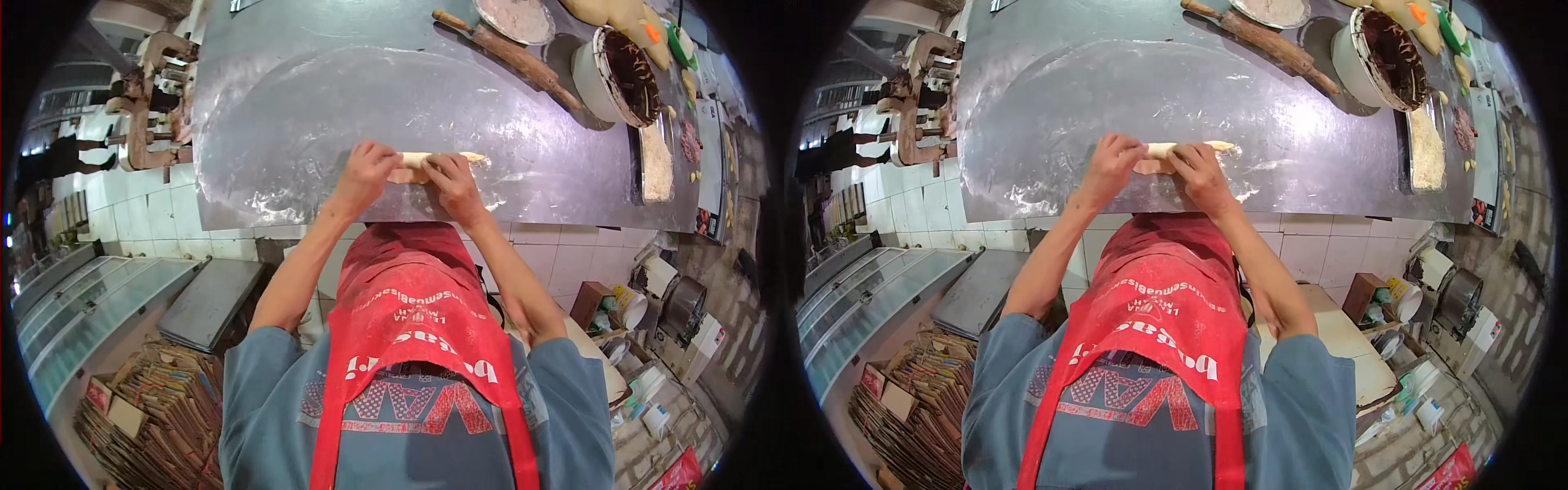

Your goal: Preparing dough portions by flattening them, adding chocolate filling, and rolling them into long strips.

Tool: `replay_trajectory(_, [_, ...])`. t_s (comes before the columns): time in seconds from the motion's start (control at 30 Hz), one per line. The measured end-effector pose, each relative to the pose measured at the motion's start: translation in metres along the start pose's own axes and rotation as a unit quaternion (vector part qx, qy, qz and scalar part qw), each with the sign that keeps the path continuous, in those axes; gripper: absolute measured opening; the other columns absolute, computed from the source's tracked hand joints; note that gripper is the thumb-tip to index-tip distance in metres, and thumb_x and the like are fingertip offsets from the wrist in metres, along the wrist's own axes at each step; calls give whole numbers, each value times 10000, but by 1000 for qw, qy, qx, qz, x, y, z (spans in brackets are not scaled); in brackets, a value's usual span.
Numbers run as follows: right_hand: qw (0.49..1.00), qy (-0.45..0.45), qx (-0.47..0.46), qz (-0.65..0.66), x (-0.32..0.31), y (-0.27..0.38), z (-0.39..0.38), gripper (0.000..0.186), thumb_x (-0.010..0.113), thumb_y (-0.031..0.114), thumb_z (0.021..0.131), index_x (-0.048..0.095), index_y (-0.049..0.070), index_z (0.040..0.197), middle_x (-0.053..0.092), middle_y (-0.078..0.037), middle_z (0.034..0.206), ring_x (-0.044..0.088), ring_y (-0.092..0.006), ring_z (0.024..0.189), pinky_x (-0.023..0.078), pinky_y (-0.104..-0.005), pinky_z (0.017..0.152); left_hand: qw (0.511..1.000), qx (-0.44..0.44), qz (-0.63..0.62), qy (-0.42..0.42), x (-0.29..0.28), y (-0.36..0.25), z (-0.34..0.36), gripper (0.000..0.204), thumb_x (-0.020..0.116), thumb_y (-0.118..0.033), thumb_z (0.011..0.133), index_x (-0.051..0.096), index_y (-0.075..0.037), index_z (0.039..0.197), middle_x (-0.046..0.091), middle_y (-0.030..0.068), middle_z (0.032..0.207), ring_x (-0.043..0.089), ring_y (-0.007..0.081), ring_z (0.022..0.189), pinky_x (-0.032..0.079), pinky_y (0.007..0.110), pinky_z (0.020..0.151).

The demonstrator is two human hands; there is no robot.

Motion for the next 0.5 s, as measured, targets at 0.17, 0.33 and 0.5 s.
replay_trajectory(0.17, [999, -33, 13, -35, 5, 12, 15, 403, 676, 20, 772, 691, -17, 1173, 642, -141, 1148, 601, -339, 1095, 505, -444, 937, 998, 41, 11, -43, 3, -6, -11, 285, 677, -3, 792, 718, -19, 1074, 670, 114, 1088, 635, 311, 1010, 551, 416, 871])
replay_trajectory(0.33, [999, -15, 7, -50, 12, 19, 0, 436, 689, 5, 763, 691, -19, 1198, 637, -152, 1157, 600, -348, 1108, 503, -444, 957, 997, 44, 7, -59, 5, -15, -21, 301, 670, 1, 792, 709, -7, 1090, 668, 115, 1096, 639, 310, 1007, 561, 403, 866])
replay_trajectory(0.5, [998, -28, 27, -53, 15, 26, -1, 455, 715, -3, 752, 692, -11, 1207, 639, -152, 1162, 599, -356, 1126, 501, -451, 974, 998, 46, 21, -47, 8, -20, -35, 295, 680, -16, 809, 710, -17, 1102, 666, 113, 1110, 640, 314, 1009, 563, 397, 867])
Point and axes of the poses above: each hand's wrist, its own z-axis towards the middle knuckle, its own x-axis out of the palm, y = z × x, the point moved 8 cm from there along z, towards the middle knuckle
